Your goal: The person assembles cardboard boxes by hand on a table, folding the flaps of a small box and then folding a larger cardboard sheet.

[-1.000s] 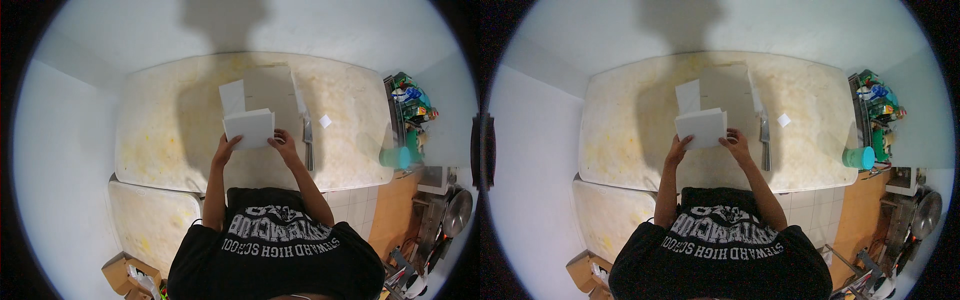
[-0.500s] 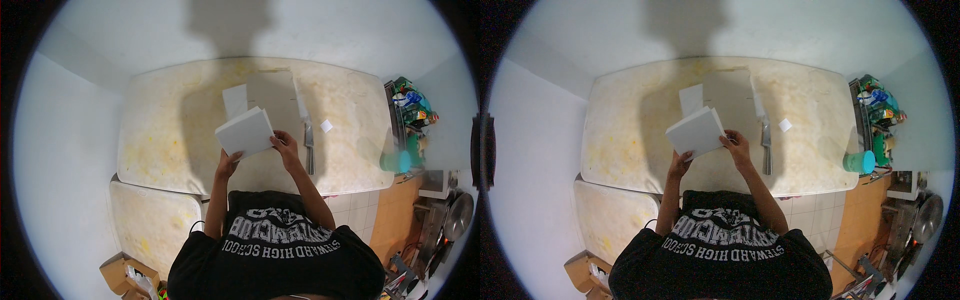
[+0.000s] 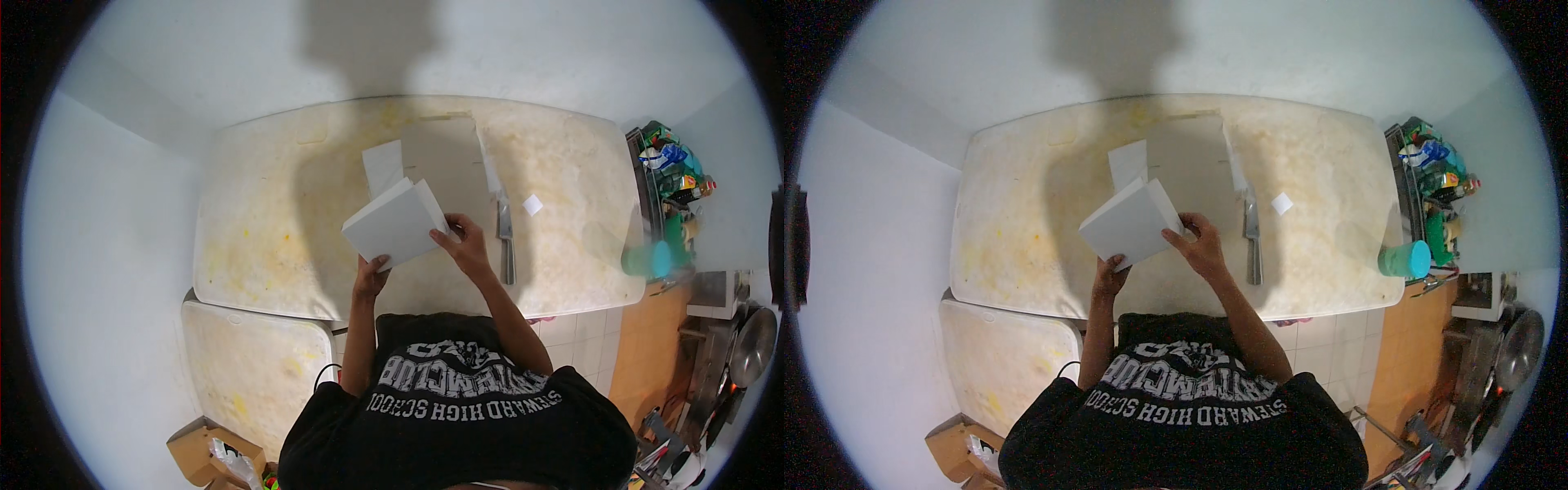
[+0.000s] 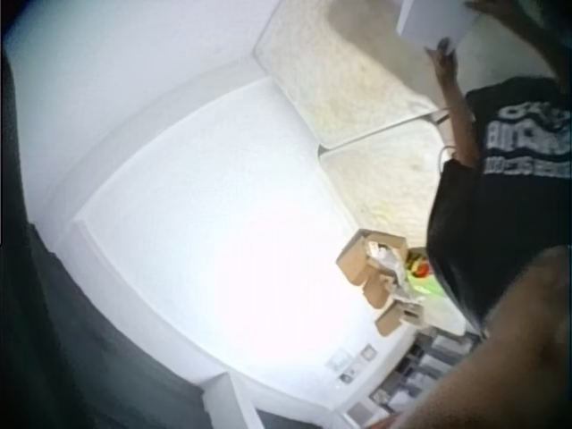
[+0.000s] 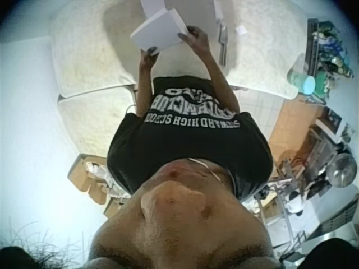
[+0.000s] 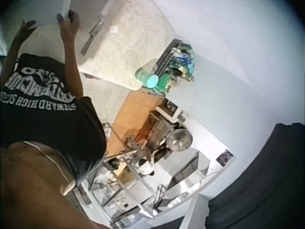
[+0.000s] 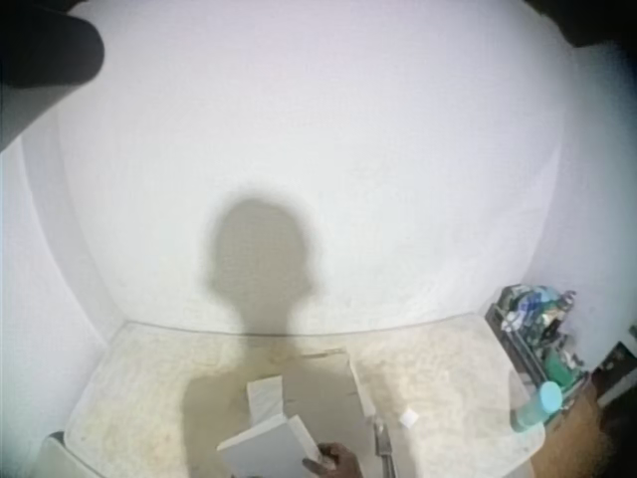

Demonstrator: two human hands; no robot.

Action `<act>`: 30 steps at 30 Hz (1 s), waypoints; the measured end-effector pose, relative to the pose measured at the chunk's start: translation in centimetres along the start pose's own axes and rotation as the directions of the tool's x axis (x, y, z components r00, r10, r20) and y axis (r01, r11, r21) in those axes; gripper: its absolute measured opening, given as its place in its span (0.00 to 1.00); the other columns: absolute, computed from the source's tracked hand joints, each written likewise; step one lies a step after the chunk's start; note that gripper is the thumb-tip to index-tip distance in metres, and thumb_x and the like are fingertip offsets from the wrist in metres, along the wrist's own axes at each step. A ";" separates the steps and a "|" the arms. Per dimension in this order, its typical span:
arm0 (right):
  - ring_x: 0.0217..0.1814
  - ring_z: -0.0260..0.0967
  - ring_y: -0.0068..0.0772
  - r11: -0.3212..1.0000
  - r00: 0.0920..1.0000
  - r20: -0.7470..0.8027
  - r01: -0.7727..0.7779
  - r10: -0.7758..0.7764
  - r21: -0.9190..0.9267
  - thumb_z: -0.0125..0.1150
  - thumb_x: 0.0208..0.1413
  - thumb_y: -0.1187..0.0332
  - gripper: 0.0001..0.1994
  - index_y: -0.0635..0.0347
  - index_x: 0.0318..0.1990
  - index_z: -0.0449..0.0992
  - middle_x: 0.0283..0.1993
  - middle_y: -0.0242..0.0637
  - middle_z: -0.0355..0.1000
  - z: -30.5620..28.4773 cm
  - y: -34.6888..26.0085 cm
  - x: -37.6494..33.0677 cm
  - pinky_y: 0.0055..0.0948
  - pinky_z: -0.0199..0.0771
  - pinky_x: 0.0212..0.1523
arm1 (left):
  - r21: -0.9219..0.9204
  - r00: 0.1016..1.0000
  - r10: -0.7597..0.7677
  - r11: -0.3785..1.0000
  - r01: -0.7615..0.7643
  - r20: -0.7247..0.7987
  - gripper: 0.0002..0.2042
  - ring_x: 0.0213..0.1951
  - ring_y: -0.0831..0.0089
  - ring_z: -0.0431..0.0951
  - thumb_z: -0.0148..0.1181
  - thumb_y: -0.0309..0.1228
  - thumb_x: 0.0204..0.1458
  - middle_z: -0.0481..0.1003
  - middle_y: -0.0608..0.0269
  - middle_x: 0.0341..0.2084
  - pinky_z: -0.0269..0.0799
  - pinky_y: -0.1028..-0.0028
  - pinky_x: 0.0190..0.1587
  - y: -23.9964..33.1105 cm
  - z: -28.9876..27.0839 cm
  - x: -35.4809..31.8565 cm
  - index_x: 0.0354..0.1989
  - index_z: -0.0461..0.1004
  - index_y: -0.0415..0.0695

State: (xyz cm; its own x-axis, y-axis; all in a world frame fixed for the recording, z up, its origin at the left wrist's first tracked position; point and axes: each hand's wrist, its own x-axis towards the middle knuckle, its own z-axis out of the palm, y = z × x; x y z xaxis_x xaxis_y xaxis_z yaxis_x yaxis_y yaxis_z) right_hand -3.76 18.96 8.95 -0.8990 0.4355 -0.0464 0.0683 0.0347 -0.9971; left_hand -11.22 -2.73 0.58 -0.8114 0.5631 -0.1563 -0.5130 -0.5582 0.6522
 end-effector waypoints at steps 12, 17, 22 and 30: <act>0.49 0.73 0.33 0.978 0.993 0.015 0.120 -0.119 -0.170 0.73 0.46 0.66 0.23 0.68 0.47 0.72 0.44 0.43 0.73 0.3 -2.7 -0.3 0.32 0.73 0.54 | -0.048 0.998 0.015 0.999 -0.018 -0.069 0.34 0.54 0.61 0.69 0.68 0.29 0.38 0.67 0.59 0.50 0.68 0.60 0.60 -0.9 -1.8 -0.2 0.58 0.60 0.45; 0.49 0.73 0.34 0.991 0.998 0.050 0.031 -0.024 -0.130 0.73 0.46 0.65 0.24 0.71 0.48 0.73 0.46 0.44 0.74 0.0 -2.8 -0.1 0.31 0.73 0.54 | -0.075 0.987 -0.002 0.997 -0.011 -0.164 0.31 0.55 0.57 0.68 0.61 0.27 0.39 0.68 0.57 0.50 0.64 0.56 0.62 -1.1 -2.1 -0.4 0.56 0.62 0.43; 0.49 0.74 0.33 0.988 0.990 0.138 -0.011 0.033 -0.154 0.72 0.47 0.64 0.25 0.73 0.49 0.73 0.46 0.44 0.75 -0.2 -2.3 0.3 0.30 0.73 0.53 | -0.132 0.989 -0.051 0.991 0.032 -0.140 0.32 0.58 0.55 0.65 0.60 0.29 0.39 0.66 0.54 0.52 0.61 0.55 0.64 -1.1 -2.1 -0.3 0.58 0.61 0.42; 0.49 0.73 0.33 0.981 0.980 0.076 -0.186 0.182 0.059 0.74 0.46 0.67 0.25 0.71 0.49 0.70 0.46 0.43 0.73 0.6 -1.9 0.4 0.29 0.76 0.51 | -0.169 0.987 -0.063 0.985 0.038 -0.145 0.34 0.58 0.53 0.66 0.60 0.29 0.38 0.66 0.53 0.53 0.56 0.54 0.67 -1.5 -2.1 0.0 0.59 0.59 0.41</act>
State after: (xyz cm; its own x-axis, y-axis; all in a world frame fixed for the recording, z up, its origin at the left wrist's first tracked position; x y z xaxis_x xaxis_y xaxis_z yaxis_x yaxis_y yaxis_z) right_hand -4.51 18.58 10.78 -0.9020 0.3645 -0.2312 0.2088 -0.1004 -0.9728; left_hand -11.08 -3.17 -2.00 -0.8094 0.5031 -0.3030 -0.5836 -0.6312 0.5109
